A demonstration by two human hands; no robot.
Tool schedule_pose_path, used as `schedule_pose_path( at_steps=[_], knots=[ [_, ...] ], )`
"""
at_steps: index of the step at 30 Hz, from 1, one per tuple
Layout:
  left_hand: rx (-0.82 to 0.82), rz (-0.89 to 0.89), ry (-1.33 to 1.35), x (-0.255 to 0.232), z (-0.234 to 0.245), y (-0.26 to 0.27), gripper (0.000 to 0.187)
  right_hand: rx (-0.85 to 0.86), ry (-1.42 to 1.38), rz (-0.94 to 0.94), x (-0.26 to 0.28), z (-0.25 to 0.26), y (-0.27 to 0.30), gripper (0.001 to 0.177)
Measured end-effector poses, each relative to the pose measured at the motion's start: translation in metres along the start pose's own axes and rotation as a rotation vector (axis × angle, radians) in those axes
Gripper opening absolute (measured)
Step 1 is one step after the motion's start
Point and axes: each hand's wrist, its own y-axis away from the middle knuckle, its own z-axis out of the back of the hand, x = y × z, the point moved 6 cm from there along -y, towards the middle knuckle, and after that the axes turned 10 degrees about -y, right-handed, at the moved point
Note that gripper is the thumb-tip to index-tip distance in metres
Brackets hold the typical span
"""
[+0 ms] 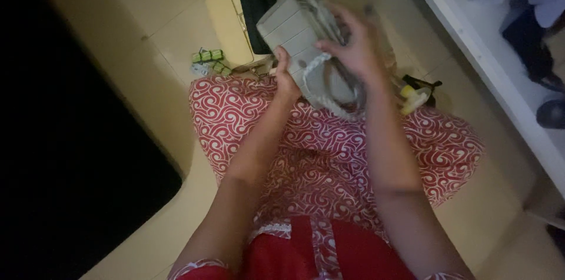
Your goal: Organizing several handbags on a low storage shelf while sitting on the floor.
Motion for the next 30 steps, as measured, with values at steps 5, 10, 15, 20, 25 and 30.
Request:
schedule_pose_path(
  at_steps=[5, 10, 15, 20, 25, 30],
  knots=[
    [-0.359, -0.542, -0.568, 0.004, 0.067, -0.007, 0.084, 0.033, 0.141, 0.232, -0.007, -0.029, -0.010, 0.064],
    [-0.867, -0.819, -1.323, -0.071, 0.030, 0.088, 0.070, 0.049, 0.024, 0.054, -0.036, -0.037, 0.002, 0.063],
    [0.015, -0.880, -1.880, -0.052, -0.054, 0.114, 0.037, 0.061, -0.156, 0.031, -0.066, -0.033, -0.005, 0.064],
    [0.123, -0.584, -2.078, -0.024, -0.052, 0.074, 0.046, 0.146, -0.122, -0.001, -0.062, -0.020, -0.012, 0.058],
    [0.343, -0.473, -2.016, -0.096, -0.112, 0.078, 0.034, 0.332, -0.199, -0.183, -0.052, -0.004, -0.005, 0.067],
    [0.373, -1.176, -1.994, -0.146, -0.171, 0.057, 0.039, 0.374, -0.535, -0.446, -0.056, -0.001, -0.002, 0.110]
  ],
)
